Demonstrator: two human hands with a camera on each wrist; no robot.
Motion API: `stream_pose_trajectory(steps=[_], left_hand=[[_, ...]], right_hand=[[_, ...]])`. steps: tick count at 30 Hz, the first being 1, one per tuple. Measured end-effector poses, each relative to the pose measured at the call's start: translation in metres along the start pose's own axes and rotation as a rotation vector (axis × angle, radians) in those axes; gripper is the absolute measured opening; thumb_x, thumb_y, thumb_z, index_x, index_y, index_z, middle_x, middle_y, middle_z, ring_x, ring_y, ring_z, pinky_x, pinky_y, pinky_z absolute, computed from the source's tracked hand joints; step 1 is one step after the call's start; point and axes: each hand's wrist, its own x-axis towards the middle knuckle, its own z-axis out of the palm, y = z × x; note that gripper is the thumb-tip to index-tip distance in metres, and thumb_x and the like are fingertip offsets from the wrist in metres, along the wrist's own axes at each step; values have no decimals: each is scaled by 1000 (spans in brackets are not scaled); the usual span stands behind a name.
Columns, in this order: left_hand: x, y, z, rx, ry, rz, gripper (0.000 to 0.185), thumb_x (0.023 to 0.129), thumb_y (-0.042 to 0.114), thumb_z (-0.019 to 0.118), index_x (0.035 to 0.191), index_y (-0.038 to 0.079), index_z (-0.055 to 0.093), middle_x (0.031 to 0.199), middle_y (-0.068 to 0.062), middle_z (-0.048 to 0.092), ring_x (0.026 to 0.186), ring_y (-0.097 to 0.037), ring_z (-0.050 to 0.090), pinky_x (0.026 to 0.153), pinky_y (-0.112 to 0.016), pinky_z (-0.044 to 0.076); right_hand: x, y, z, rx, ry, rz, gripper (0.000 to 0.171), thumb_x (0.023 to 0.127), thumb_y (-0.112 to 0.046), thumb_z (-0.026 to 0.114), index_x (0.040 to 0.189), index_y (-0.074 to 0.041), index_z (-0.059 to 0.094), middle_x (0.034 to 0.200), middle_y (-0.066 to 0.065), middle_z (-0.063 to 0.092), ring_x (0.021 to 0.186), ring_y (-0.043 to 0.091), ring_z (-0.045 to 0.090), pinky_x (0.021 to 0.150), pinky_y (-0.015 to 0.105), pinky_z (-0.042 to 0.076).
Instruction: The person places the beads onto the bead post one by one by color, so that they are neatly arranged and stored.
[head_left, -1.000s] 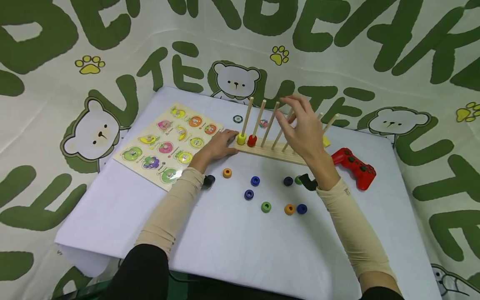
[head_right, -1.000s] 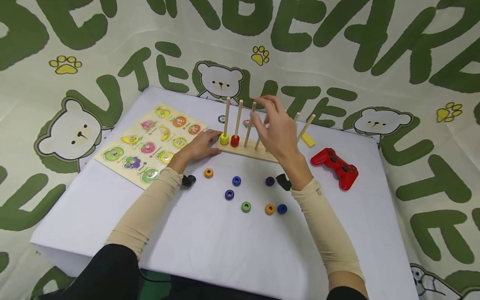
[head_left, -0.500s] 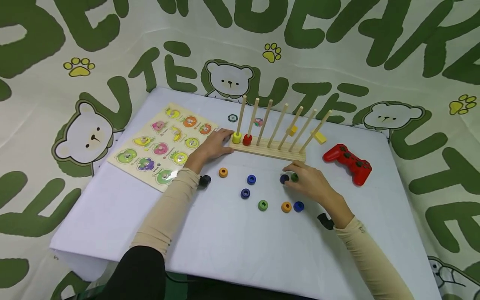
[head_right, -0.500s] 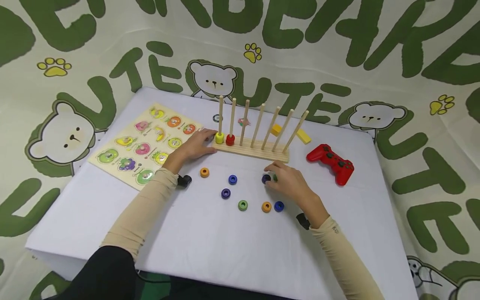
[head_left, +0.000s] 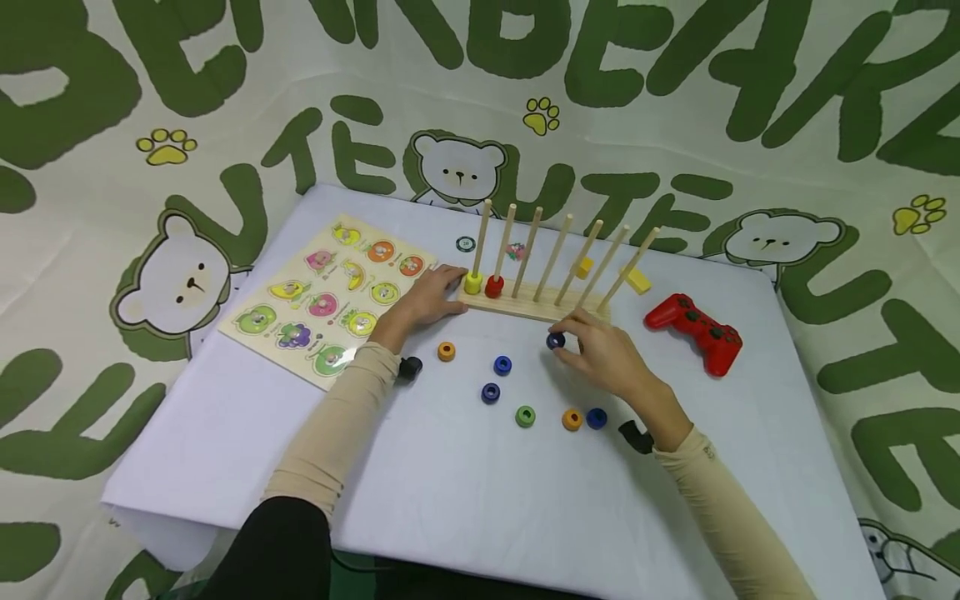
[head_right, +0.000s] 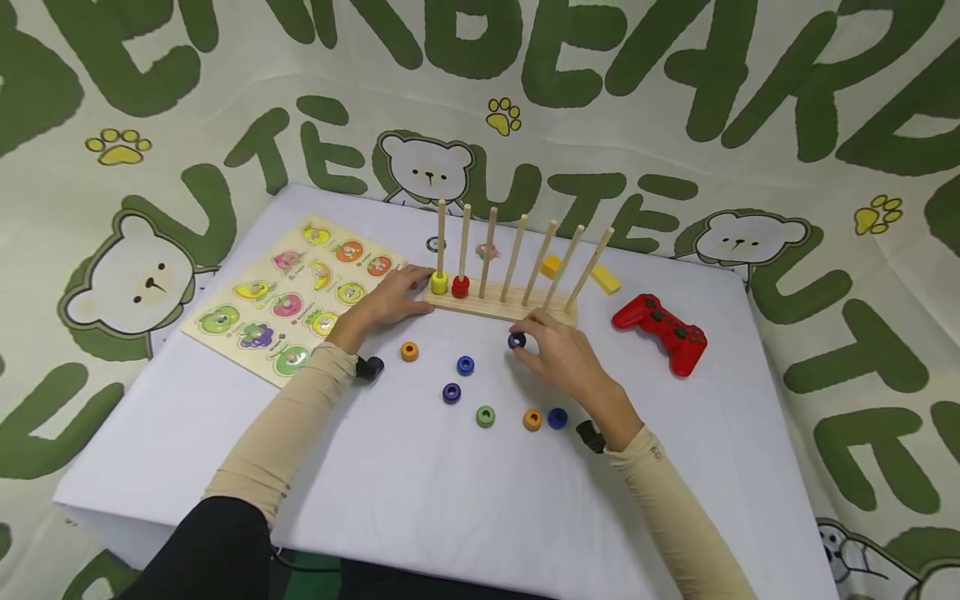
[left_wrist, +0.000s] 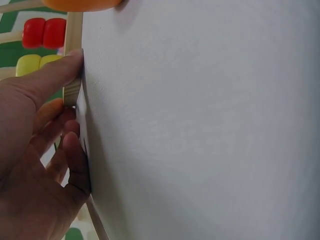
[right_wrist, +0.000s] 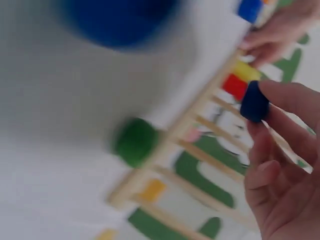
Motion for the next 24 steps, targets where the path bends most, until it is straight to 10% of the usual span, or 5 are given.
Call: stream_pose_trajectory(steps=[10, 24], left_hand=[[-1, -3, 0, 25, 4, 2, 74, 103, 27, 74, 165, 7, 38, 168, -17, 40, 158, -38, 33, 133, -50, 25], [-4, 1, -2, 13, 8, 32, 74, 101, 24, 76, 164, 5, 41, 166, -19, 43, 155, -39, 38, 131, -50, 29]], right_hand=[[76, -40, -63, 90, 455, -127, 31, 95, -7, 81, 124, 1, 76, 123, 18, 69, 71, 25, 58, 59, 26, 38], [114, -49, -70, -11, 475, -18, 34, 102, -15, 73, 133, -1, 73, 125, 18, 69, 73, 31, 62, 59, 36, 46]])
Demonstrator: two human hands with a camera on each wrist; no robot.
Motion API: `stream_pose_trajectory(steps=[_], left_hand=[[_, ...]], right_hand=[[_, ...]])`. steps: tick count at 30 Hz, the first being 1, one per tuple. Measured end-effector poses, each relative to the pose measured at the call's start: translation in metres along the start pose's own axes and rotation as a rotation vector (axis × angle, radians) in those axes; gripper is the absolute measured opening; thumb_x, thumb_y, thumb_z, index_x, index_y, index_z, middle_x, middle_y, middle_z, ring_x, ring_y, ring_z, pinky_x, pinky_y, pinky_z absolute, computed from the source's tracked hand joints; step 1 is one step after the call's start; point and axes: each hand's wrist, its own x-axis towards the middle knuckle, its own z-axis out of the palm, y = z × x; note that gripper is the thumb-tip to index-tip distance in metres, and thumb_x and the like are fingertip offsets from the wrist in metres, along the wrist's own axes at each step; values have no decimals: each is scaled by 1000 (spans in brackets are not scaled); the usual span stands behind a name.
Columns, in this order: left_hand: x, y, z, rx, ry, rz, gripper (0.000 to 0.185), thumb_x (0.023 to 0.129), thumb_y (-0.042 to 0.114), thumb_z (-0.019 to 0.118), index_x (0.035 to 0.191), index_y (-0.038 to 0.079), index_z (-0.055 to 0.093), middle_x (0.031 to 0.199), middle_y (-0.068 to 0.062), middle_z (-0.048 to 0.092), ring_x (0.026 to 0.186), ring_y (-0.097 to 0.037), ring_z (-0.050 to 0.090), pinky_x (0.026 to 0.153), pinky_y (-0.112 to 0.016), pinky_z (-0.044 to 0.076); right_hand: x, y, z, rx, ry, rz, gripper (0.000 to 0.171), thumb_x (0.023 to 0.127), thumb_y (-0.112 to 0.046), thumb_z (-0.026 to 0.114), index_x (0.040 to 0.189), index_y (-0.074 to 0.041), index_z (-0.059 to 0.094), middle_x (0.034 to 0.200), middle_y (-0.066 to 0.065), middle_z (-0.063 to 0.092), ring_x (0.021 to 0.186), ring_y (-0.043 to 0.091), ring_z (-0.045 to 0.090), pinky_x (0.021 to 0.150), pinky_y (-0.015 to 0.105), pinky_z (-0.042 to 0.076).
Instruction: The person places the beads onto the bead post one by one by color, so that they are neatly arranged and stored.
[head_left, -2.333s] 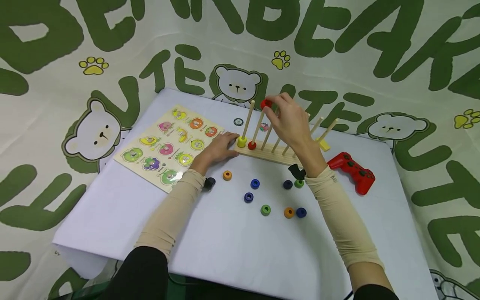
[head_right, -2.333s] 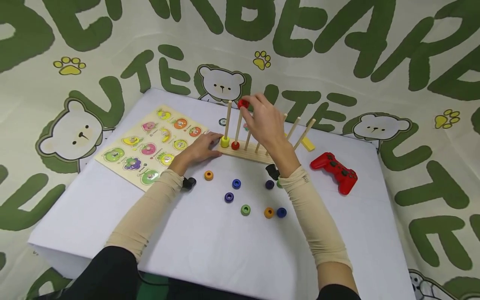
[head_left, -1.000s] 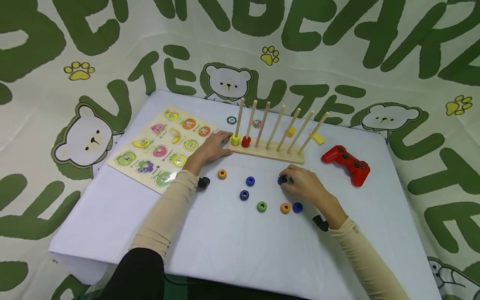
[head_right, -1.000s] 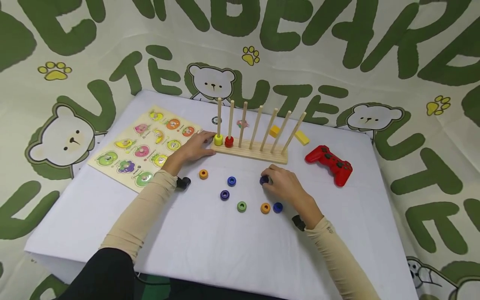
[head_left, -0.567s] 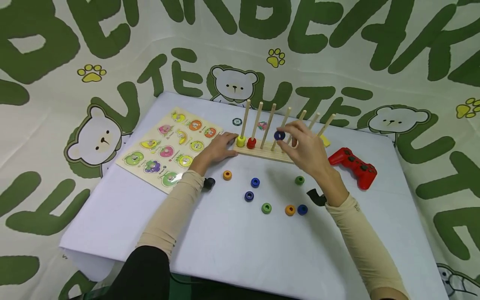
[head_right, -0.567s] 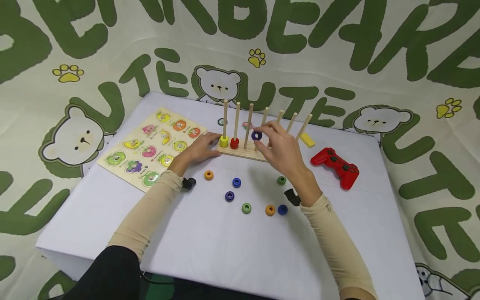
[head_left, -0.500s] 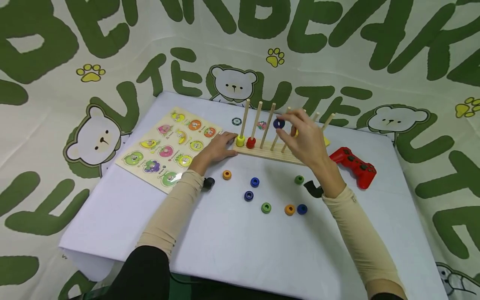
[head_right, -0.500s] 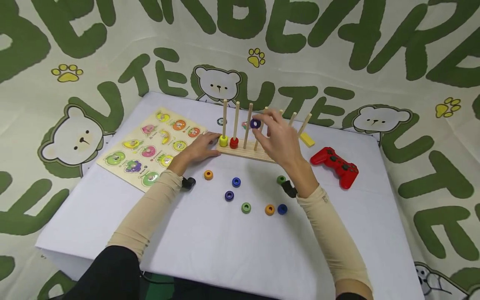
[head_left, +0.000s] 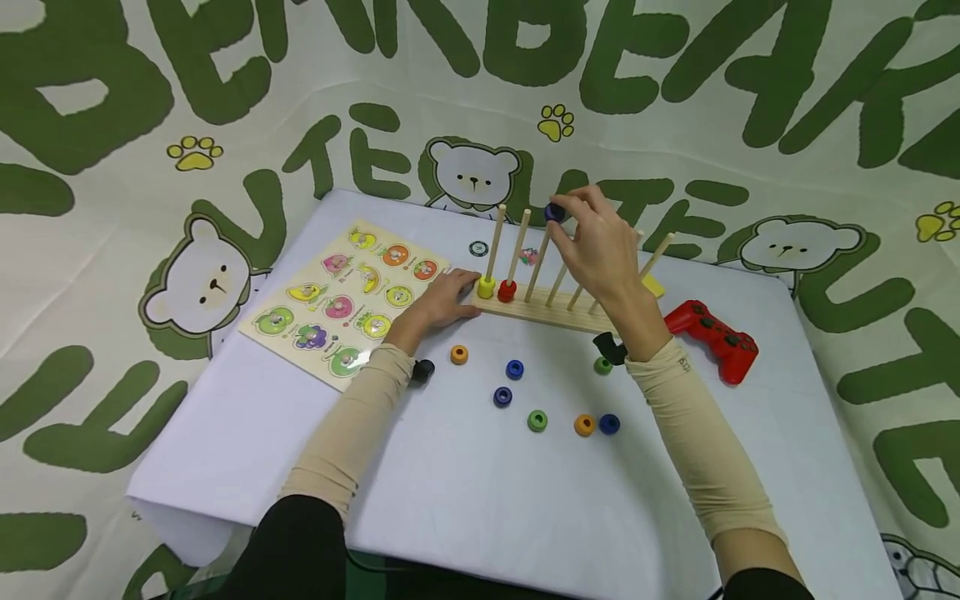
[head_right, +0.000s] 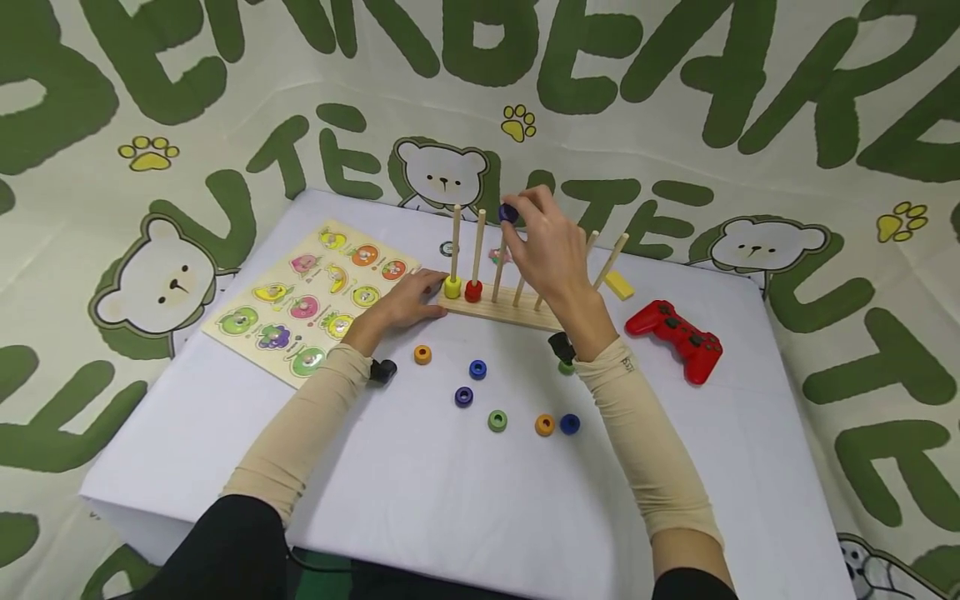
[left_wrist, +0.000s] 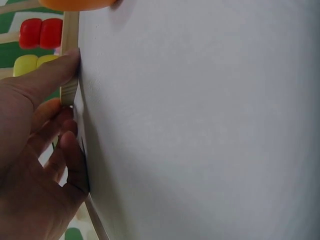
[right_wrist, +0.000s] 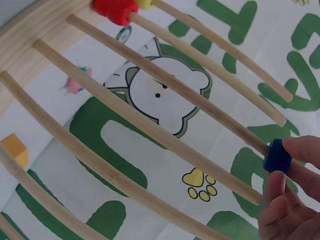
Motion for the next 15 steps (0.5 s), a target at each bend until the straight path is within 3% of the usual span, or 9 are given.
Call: stream_pose_trajectory(steps=[5, 15], left_hand=[[1, -1, 1, 2, 0, -5, 74, 101, 24, 75, 164, 5, 40, 166, -18, 43, 156, -38, 37, 132, -49, 28], [1, -1, 1, 8, 1, -11, 74, 101, 25, 75, 163, 5, 41, 166, -18, 44, 156, -38, 37, 132, -49, 29]], right_hand=[[1, -3, -2, -38, -5, 38, 37, 103, -18, 73, 136, -4, 70, 125, 17, 75, 59, 29, 55, 51, 35, 39], [-2, -1, 2, -21, -70, 64, 43, 103, -20, 73, 142, -4, 64, 129, 16, 75, 55, 24, 48, 48, 35, 36]])
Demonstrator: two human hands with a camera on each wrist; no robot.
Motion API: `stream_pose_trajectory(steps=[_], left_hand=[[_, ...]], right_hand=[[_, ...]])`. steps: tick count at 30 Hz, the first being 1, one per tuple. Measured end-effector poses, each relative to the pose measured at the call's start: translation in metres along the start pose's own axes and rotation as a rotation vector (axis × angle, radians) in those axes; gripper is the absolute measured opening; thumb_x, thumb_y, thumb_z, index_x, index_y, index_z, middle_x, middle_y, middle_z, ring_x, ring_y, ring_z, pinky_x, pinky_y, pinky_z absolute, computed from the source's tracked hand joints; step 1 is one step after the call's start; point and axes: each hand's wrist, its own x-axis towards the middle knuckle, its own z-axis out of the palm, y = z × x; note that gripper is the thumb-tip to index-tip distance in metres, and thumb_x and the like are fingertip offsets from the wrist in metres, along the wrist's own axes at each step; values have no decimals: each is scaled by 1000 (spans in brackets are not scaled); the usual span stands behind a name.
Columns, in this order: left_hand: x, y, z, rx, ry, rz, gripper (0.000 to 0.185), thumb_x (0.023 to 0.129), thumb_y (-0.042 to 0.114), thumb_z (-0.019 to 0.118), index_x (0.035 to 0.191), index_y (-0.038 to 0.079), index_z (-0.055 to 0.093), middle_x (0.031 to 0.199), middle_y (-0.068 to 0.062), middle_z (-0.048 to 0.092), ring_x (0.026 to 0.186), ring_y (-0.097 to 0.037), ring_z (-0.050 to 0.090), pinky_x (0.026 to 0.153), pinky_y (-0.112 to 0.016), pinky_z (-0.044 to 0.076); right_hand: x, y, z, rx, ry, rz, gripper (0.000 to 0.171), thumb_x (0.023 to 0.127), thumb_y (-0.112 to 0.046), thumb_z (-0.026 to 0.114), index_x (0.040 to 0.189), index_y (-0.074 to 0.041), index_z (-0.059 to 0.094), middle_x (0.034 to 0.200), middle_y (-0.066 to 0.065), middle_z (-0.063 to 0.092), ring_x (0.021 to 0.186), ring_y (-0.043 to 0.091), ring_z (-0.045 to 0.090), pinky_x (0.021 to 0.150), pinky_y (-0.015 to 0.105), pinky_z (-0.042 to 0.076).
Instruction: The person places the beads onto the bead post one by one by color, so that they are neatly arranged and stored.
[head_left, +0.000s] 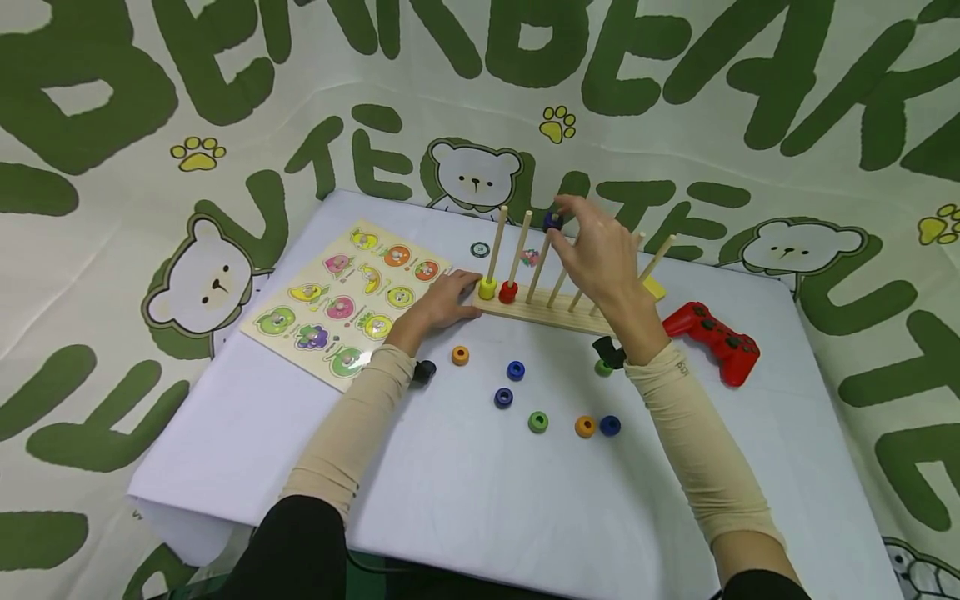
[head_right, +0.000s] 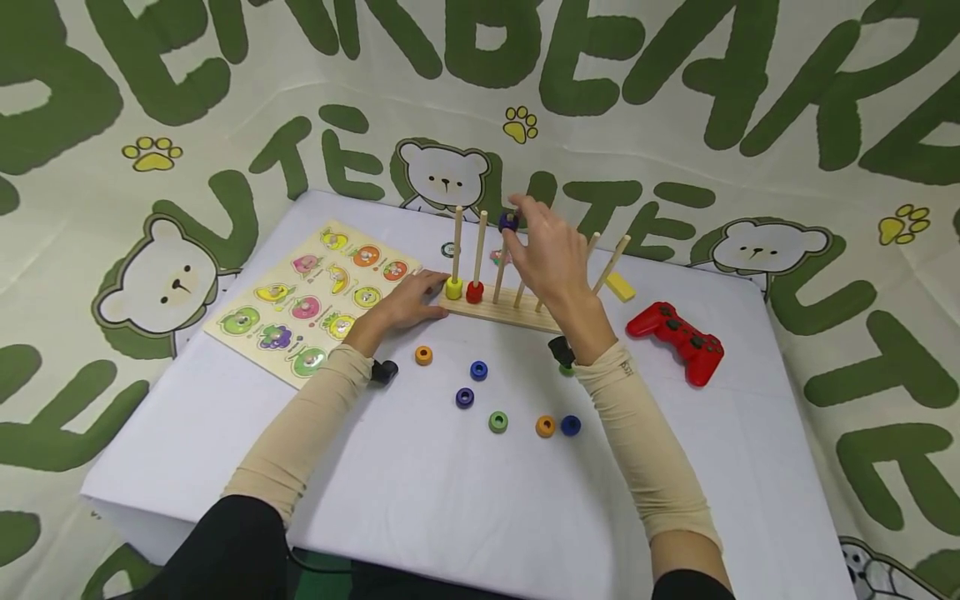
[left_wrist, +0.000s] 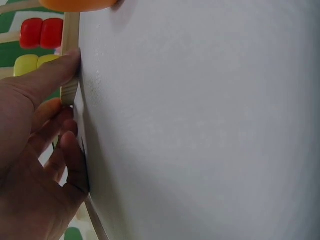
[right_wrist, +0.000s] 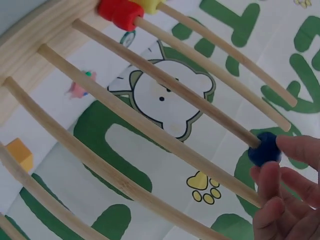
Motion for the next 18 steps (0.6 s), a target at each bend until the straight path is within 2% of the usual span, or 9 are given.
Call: stream_pose_trajectory(steps=[5, 7, 9, 11, 13, 15, 18], left_hand=[[-2, 0, 1, 5, 2, -1, 75, 101, 25, 76, 164, 5, 41, 166, -19, 44, 156, -38, 38, 131, -50, 29], [-2, 0, 1, 6, 1, -1, 75, 101, 25, 76, 164, 5, 40, 166, -19, 43, 156, -39, 37, 132, -51, 28], [-1, 0, 1, 9, 0, 3, 76, 101, 26, 76, 164, 5, 39, 167, -19, 42, 156, -39, 37, 132, -51, 27], [-2, -1, 2, 13, -5, 6, 76, 101, 26, 75, 164, 4, 39, 167, -19, 42, 156, -39, 36, 132, -51, 26], [-2, -1, 2, 15, -4, 12, 76, 101, 25, 75, 164, 4, 39, 167, -19, 42, 156, -40, 36, 132, -52, 25], [-3, 0, 1, 15, -2, 12, 75, 102, 25, 75, 164, 4, 39, 167, -19, 42, 156, -40, 36, 132, -52, 25], [-3, 1, 1, 20, 3, 7, 74, 102, 25, 74, 164, 3, 39, 167, -19, 42, 156, -40, 36, 132, -52, 25]], right_hand=[[-15, 0, -1, 28, 61, -56, 44, 101, -21, 75, 140, -3, 65, 131, 17, 71, 62, 25, 59, 50, 33, 43], [-26, -2, -2, 49, 82, -92, 41, 100, -19, 76, 136, -2, 67, 130, 18, 70, 62, 23, 59, 50, 32, 43], [-41, -4, 0, 74, 56, -138, 36, 99, -16, 77, 131, -1, 70, 124, 16, 71, 61, 21, 59, 48, 30, 43], [-59, -7, 5, 84, -45, -182, 31, 98, -16, 77, 126, -3, 73, 118, 14, 73, 61, 19, 59, 48, 30, 45], [-78, -9, 13, 76, -224, -237, 29, 98, -19, 79, 124, -6, 75, 116, 10, 75, 71, 19, 67, 56, 31, 55], [-96, -11, 22, 78, -438, -281, 30, 97, -21, 80, 124, -8, 76, 117, 8, 75, 83, 20, 73, 67, 34, 62], [-117, -11, 36, 60, -675, -327, 32, 97, -24, 80, 126, -10, 77, 119, 5, 74, 97, 19, 75, 81, 37, 64]])
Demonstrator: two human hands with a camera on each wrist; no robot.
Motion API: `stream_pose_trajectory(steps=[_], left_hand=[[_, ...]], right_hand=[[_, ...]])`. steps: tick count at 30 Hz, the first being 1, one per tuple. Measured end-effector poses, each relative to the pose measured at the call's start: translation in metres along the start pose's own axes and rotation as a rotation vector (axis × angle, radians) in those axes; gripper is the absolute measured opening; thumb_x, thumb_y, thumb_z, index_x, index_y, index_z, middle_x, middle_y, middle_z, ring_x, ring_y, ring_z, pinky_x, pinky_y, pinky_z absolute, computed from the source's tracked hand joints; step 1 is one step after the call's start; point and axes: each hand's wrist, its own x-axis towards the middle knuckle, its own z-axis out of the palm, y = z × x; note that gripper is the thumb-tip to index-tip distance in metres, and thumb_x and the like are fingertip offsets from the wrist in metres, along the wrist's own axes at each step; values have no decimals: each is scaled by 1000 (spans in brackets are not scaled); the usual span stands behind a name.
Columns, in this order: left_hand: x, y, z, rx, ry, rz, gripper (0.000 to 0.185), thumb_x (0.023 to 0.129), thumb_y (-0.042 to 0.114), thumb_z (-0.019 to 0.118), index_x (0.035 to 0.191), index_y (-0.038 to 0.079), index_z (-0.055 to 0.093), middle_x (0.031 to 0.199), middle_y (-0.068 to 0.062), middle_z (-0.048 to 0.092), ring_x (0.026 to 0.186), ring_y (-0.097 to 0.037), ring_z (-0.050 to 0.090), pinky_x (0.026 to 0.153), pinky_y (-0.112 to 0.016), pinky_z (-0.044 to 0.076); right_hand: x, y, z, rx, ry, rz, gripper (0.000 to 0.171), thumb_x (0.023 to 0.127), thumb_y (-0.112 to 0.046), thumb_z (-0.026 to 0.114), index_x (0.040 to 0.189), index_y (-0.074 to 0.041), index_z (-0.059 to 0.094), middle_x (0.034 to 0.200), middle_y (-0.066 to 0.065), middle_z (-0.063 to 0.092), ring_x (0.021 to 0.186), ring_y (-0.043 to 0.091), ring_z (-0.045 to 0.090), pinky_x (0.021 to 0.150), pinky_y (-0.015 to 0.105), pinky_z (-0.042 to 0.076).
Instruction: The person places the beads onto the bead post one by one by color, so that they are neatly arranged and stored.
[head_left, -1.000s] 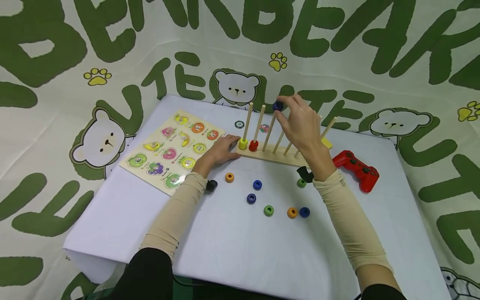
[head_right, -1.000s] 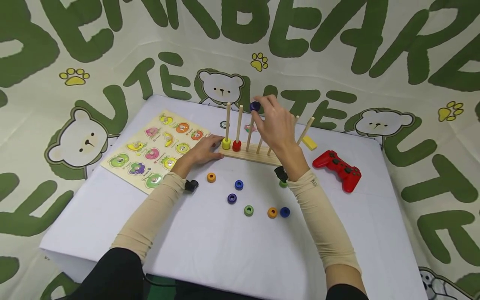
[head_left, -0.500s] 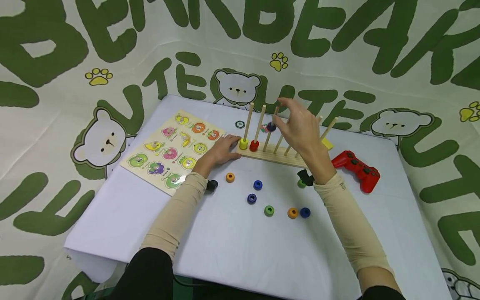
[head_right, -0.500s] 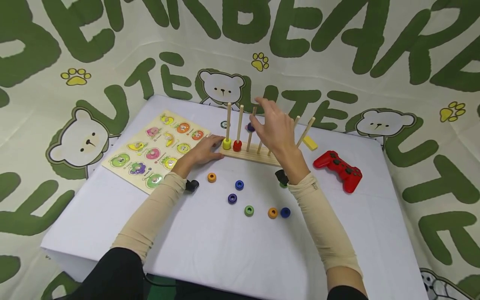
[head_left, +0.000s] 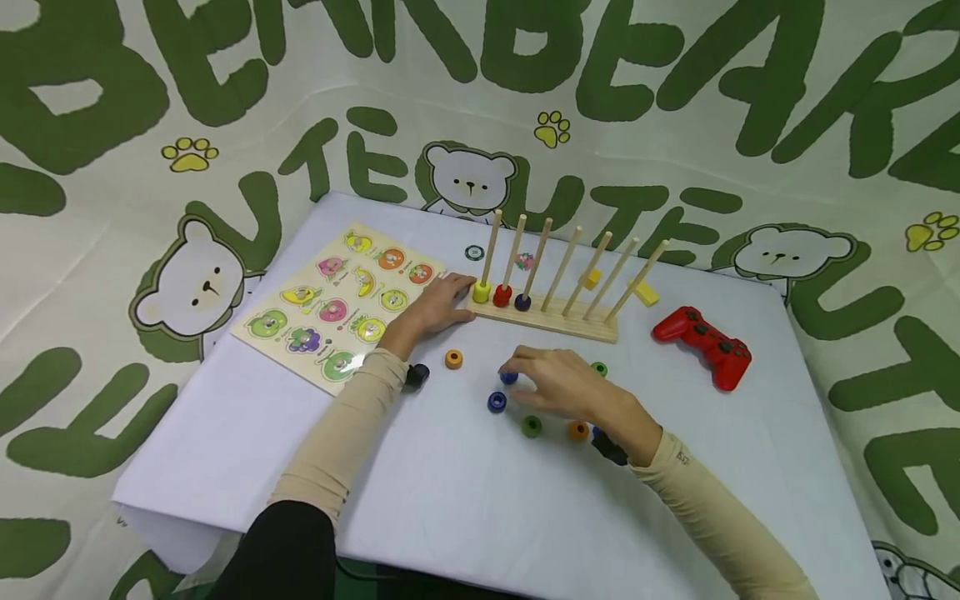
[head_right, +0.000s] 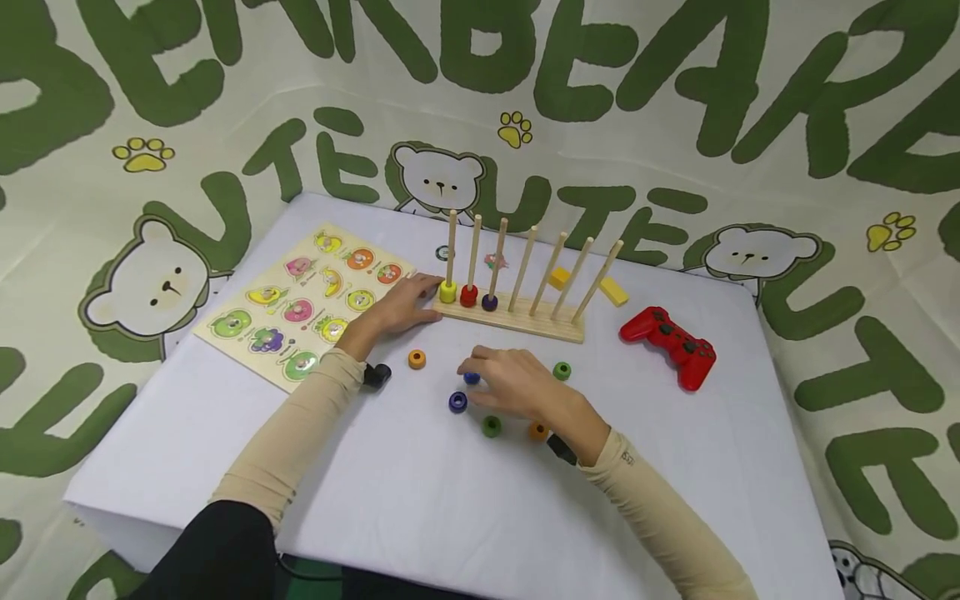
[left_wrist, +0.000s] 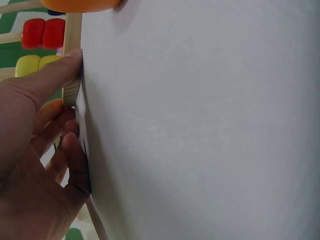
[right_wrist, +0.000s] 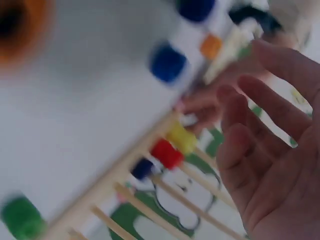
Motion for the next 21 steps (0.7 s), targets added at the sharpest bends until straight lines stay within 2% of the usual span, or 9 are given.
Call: stream_pose_trajectory(steps=[3, 8, 12, 16, 19, 21], left_hand=[[0, 2, -1, 5, -1, -7, 74, 103, 25, 74, 164, 4, 39, 167, -19, 42, 157, -40, 35, 133, -52, 24], [0, 3, -2, 1, -9, -13, 74, 103, 25, 74, 164, 4, 39, 168, -19, 41, 157, -40, 35, 133, -52, 25], [0, 3, -2, -1, -9, -24, 74, 103, 26, 73, 165, 6, 39, 168, -17, 40, 157, -39, 34, 133, -52, 25], [2, 1, 0, -1, -10, -27, 74, 103, 27, 73, 165, 6, 38, 169, -17, 40, 158, -38, 33, 133, -51, 24], [2, 0, 0, -3, -10, -20, 74, 103, 27, 73, 165, 6, 38, 169, -17, 40, 157, -39, 34, 133, -51, 24], [2, 1, 0, -2, -8, -13, 74, 103, 26, 73, 165, 5, 39, 168, -18, 41, 157, -39, 35, 133, -51, 25]], right_hand=[[-2, -2, 18, 7, -79, -6, 33, 95, -24, 82, 125, -11, 78, 116, 3, 73, 92, 14, 73, 79, 35, 64], [0, -5, 36, -7, -63, -19, 30, 93, -26, 84, 119, -13, 79, 110, 0, 73, 86, 11, 70, 75, 32, 62], [2, -7, 40, -20, -53, -21, 25, 94, -25, 83, 116, -15, 78, 109, -1, 74, 89, 11, 71, 76, 31, 62], [3, -5, 31, 0, -33, -10, 27, 95, -23, 82, 120, -13, 78, 113, 0, 75, 93, 12, 73, 79, 31, 63], [3, 0, 12, 16, 32, 20, 30, 95, -22, 83, 123, -12, 78, 115, 2, 75, 94, 15, 75, 78, 30, 63], [4, 3, -6, 15, 106, 45, 32, 95, -21, 83, 124, -11, 77, 116, 4, 74, 91, 17, 74, 73, 29, 63]])
